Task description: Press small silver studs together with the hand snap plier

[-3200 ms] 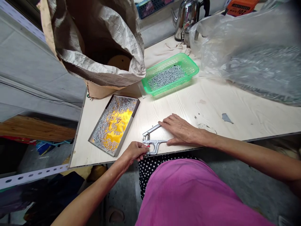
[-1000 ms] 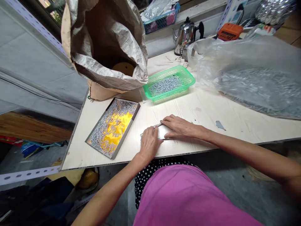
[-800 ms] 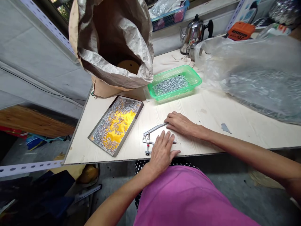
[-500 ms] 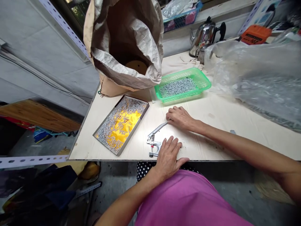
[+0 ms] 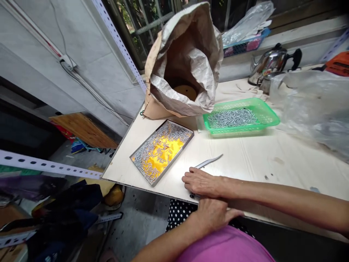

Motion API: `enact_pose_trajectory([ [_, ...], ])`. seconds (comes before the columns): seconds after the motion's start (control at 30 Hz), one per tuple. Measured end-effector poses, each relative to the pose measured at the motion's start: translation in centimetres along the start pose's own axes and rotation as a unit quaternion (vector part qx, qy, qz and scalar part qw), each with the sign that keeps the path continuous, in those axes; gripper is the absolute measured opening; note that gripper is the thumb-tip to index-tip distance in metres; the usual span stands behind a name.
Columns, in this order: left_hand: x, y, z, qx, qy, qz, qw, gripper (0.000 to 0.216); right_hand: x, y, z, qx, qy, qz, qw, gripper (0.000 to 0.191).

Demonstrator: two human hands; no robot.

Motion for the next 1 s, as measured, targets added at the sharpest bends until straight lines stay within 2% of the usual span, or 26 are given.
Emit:
enact_pose_trajectory([
  [0.07,0.3,0.0,-0.1,-0.023,-0.012,-0.01,1.0,0.067,0.3,0.4,-0.5,-0.019,0.021,-0.031,0.999,0.013],
  [0.13,0.8,-0.1,-0.3,-0.062,-0.018,-0.031,0.997,0.067,1.8,0.5,-1.4,-0.054,0.036,-0.118,0.991,0.012],
  [0.23,1.8,-0.4,-0.7,-0.126,-0.009,-0.076,0.989,0.065,6.3,-1.2,-3.5,-0.109,0.007,-0.291,0.95,0.012],
  [0.3,3.0,-0.7,-0.9,-0.164,-0.005,-0.111,0.98,0.061,9.8,-3.7,-5.7,-0.161,-0.049,-0.373,0.912,0.011],
  [0.33,3.9,-0.8,-0.8,-0.177,-0.007,-0.134,0.975,0.056,11.5,-5.4,-7.0,-0.195,-0.086,-0.395,0.894,0.01],
  [0.4,6.6,-0.6,0.0,-0.174,-0.015,-0.199,0.964,0.04,13.9,-9.1,-9.8,-0.287,-0.159,-0.391,0.86,0.01],
  [0.47,10.2,0.1,2.0,-0.114,-0.018,-0.278,0.954,0.025,15.1,-12.7,-12.3,-0.369,-0.213,-0.355,0.832,0.015],
  [0.57,15.2,2.1,6.8,0.067,0.051,-0.335,0.939,0.021,14.4,-16.1,-13.8,-0.449,-0.238,-0.277,0.815,0.031],
  [0.67,17.9,4.0,11.3,0.183,0.117,-0.284,0.934,0.021,11.8,-15.8,-11.6,-0.433,-0.205,-0.238,0.845,0.036],
  [0.73,18.2,4.9,13.3,0.229,0.129,-0.221,0.939,0.026,9.7,-14.4,-8.7,-0.386,-0.153,-0.233,0.88,0.032],
  [0.83,17.5,5.6,14.4,0.267,0.132,-0.148,0.943,0.03,6.6,-12.2,-4.2,-0.334,-0.055,-0.226,0.913,0.026],
  [1.0,17.0,6.8,14.0,0.273,0.165,-0.149,0.936,0.024,3.7,-10.8,0.9,-0.325,0.038,-0.198,0.924,0.024],
])
Point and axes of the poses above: each hand's wrist, its own y-axis towards the middle knuckle, its own x-axis out of the back of the hand, z = x × y, the point moved 4 cm from there along y, towards the middle knuckle, and after that the axes turned 14 degrees about x, right-handed, at the moved point
